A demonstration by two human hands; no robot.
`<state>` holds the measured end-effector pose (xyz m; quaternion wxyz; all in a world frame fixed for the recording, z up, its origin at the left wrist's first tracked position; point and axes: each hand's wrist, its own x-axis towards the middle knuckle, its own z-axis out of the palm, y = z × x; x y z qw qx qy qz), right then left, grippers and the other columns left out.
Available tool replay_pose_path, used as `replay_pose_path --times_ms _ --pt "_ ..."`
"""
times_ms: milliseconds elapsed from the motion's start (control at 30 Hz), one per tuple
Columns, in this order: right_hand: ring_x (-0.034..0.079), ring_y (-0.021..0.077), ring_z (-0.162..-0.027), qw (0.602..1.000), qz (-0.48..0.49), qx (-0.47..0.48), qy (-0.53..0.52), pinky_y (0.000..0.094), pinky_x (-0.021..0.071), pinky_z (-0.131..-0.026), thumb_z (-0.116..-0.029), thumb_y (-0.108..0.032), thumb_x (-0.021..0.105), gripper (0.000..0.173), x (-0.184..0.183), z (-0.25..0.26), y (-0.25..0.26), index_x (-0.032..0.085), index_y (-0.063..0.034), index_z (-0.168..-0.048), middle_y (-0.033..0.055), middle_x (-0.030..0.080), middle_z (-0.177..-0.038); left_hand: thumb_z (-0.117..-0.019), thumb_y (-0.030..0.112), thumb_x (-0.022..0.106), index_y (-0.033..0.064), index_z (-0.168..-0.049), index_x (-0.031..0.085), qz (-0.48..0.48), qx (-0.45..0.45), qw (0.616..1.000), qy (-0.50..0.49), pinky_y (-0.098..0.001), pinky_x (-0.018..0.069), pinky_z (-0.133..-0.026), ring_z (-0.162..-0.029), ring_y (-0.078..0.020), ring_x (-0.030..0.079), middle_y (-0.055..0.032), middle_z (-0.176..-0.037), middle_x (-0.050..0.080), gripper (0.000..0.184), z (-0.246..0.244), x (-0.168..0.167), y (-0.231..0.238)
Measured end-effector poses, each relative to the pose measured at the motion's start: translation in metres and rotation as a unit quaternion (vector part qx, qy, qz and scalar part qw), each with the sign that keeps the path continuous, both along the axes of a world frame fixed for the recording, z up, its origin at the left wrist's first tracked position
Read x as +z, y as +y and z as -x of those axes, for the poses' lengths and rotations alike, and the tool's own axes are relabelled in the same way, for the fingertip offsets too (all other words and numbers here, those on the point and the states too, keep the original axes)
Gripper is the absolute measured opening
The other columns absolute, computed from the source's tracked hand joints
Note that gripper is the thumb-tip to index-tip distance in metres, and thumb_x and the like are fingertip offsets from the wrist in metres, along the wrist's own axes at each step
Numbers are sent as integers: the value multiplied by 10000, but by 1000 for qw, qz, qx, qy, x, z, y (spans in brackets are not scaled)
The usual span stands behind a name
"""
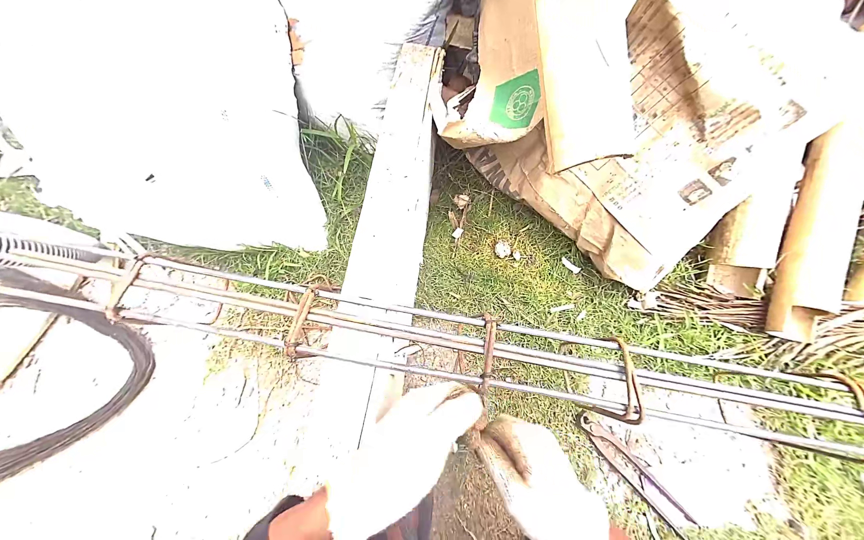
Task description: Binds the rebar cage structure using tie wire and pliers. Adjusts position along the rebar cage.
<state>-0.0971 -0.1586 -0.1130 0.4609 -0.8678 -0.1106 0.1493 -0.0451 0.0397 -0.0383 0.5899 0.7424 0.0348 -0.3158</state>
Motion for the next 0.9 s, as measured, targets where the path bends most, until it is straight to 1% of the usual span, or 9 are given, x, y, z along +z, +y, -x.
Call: replay_pose_path --times_ms 100,200,400,500,567,633,700,800,900 --pt "672 208 -741 999 -23 -22 30 435 562 -679 -1042 -306 511 341 -3 4 13 695 -62 -888 88 668 -779 -1020 243 517 108 -1038 736 106 22 993 46 -284 574 -739 -801 -94 670 7 -881 709 259 2 -7 10" --pt "642 202 -692 999 -26 -26 6 423 534 -625 -1025 -277 522 319 3 8 5 676 -63 -846 80 637 -743 -1052 237 479 45 -1003 686 183 62 974 120 -303 573 -670 -719 -150 656 -63 -817 678 287 7 -13 6" --pt "639 198 -617 969 168 -9 -182 410 499 -484 -1004 -338 538 310 21 -3 -37 669 -149 -796 34 637 -731 -994 162 462 71 -800 621 215 168 949 158 -274 541 -537 -554 -127 612 -35 -636 609 267 3 -18 -5" --pt "632 204 -581 963 174 -12 -205 404 503 -460 -979 -312 551 279 11 -2 -29 667 -141 -792 41 632 -716 -983 161 482 82 -785 627 208 157 956 131 -281 532 -542 -554 -126 597 -23 -630 596 258 0 -16 -7" --pt "653 205 -615 981 132 -14 -144 414 524 -493 -993 -308 539 296 8 2 -14 671 -125 -801 46 650 -737 -979 178 539 88 -868 671 136 120 981 74 -278 538 -581 -598 -110 609 -6 -678 628 195 1 -7 -9" --pt "685 217 -686 999 33 -14 -18 454 559 -586 -1012 -282 533 306 12 5 7 701 -82 -852 70 680 -763 -995 257 580 105 -978 699 -11 22 999 -27 -270 560 -657 -696 -75 641 21 -772 661 194 6 3 -10" --pt "678 195 -716 991 -90 -20 98 447 557 -666 -1026 -246 526 292 16 3 22 712 -47 -922 78 682 -765 -1031 340 529 85 -1070 695 -132 -81 976 -156 -331 561 -757 -817 -97 657 -14 -876 681 307 8 6 -9" --pt "649 159 -682 972 -138 -19 187 411 551 -655 -1047 -280 500 319 13 7 21 702 -60 -932 51 657 -746 -1062 288 480 69 -1145 695 -114 -82 970 -197 -311 574 -820 -899 -77 673 -19 -978 713 318 17 -3 4" --pt "603 143 -642 962 -151 -19 226 378 515 -619 -1049 -277 490 321 13 5 12 687 -62 -915 34 615 -714 -1093 267 411 87 -1221 697 -85 13 990 -114 -298 612 -868 -962 -62 710 8 -1067 748 362 21 -11 8"
